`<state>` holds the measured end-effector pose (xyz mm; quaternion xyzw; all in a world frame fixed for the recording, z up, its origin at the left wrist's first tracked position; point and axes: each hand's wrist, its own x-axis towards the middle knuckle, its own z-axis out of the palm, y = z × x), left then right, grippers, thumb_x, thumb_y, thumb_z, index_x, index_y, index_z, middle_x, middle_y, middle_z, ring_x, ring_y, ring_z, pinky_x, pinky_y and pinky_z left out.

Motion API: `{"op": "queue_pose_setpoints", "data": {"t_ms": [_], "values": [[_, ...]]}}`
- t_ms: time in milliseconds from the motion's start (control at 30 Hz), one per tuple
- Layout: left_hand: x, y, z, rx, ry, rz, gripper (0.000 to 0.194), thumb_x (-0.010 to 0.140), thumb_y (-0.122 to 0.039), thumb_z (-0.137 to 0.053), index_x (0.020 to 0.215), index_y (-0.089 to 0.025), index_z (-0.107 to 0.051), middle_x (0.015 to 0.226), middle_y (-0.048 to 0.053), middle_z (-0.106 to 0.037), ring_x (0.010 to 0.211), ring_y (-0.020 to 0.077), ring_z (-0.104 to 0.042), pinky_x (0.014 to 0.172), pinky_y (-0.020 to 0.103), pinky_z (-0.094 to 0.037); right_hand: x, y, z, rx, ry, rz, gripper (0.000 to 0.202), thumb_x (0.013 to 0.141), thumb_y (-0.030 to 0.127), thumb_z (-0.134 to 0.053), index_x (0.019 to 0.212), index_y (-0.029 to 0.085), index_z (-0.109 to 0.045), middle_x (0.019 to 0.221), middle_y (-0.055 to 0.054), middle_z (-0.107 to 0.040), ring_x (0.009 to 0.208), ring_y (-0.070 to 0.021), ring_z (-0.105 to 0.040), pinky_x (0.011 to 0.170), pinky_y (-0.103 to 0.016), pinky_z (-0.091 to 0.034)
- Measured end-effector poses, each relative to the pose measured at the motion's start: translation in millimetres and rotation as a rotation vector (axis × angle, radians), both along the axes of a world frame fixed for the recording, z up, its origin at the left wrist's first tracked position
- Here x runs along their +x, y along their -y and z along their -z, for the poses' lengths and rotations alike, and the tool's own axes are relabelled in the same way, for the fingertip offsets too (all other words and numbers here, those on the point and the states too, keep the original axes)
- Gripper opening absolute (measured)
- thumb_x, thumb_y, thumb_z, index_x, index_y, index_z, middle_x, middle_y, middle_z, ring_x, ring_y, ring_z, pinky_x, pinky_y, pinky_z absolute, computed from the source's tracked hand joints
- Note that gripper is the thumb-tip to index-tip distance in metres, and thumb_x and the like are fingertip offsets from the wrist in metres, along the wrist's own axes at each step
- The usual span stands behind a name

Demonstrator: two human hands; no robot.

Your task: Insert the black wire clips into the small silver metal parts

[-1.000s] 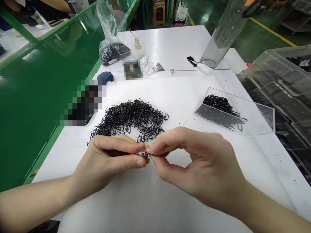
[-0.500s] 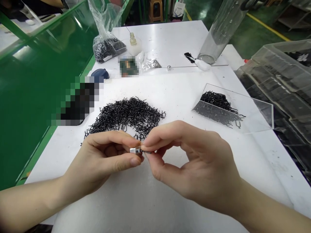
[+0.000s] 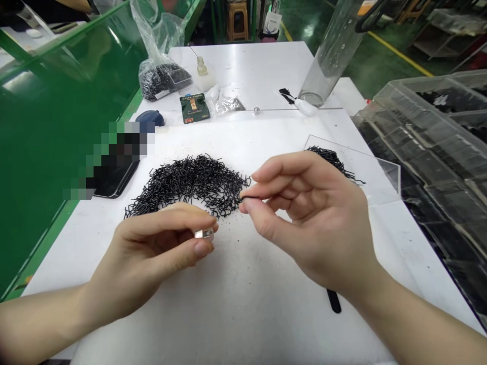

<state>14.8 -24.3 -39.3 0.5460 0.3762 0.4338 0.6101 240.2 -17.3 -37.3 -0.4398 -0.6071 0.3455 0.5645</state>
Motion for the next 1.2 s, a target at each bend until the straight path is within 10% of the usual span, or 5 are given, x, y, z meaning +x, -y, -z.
{"op": "queue_pose_setpoints", "data": {"t_ms": [367, 667, 1200], "values": [[-0.9, 5.7, 12.5, 0.553, -0.464, 0.271, 0.018, 0.094, -0.005, -0.071, 0.092, -0.022, -0.078, 0.095, 0.004, -0.086, 0.083, 0.0206, -0.076, 0.083, 0.034, -0.063, 0.0, 0.0, 3.8, 0.022, 0.001, -0.075, 0.036, 0.085, -0.001, -0.080, 0.105, 0.029, -0.076, 0.086, 0.005, -0.082, 0.079, -0.0128, -0.082, 0.068, -0.019, -0.068], [-4.9, 6.3, 4.2, 0.547, -0.293, -0.031, 0.043, 0.088, -0.016, -0.087, 0.129, -0.025, -0.079, 0.094, 0.004, -0.062, 0.083, 0.0172, -0.057, 0.067, 0.030, -0.052, -1.7, 2.1, 3.9, 0.047, 0.016, -0.102, 0.038, 0.086, -0.002, -0.078, 0.108, 0.029, -0.075, 0.090, 0.004, -0.081, 0.083, -0.0128, -0.081, 0.072, -0.022, -0.066], [-12.7, 3.9, 10.6, 0.477, -0.167, 0.237, 0.054, 0.109, -0.006, -0.052, 0.157, -0.028, -0.062, 0.114, 0.006, -0.064, 0.103, 0.0159, -0.062, 0.094, 0.028, -0.057, 0.6, 2.5, 3.7, 0.107, 0.101, -0.140, 0.028, 0.088, 0.004, -0.080, 0.100, 0.029, -0.076, 0.089, 0.005, -0.080, 0.083, -0.0129, -0.077, 0.075, -0.027, -0.065]]}}
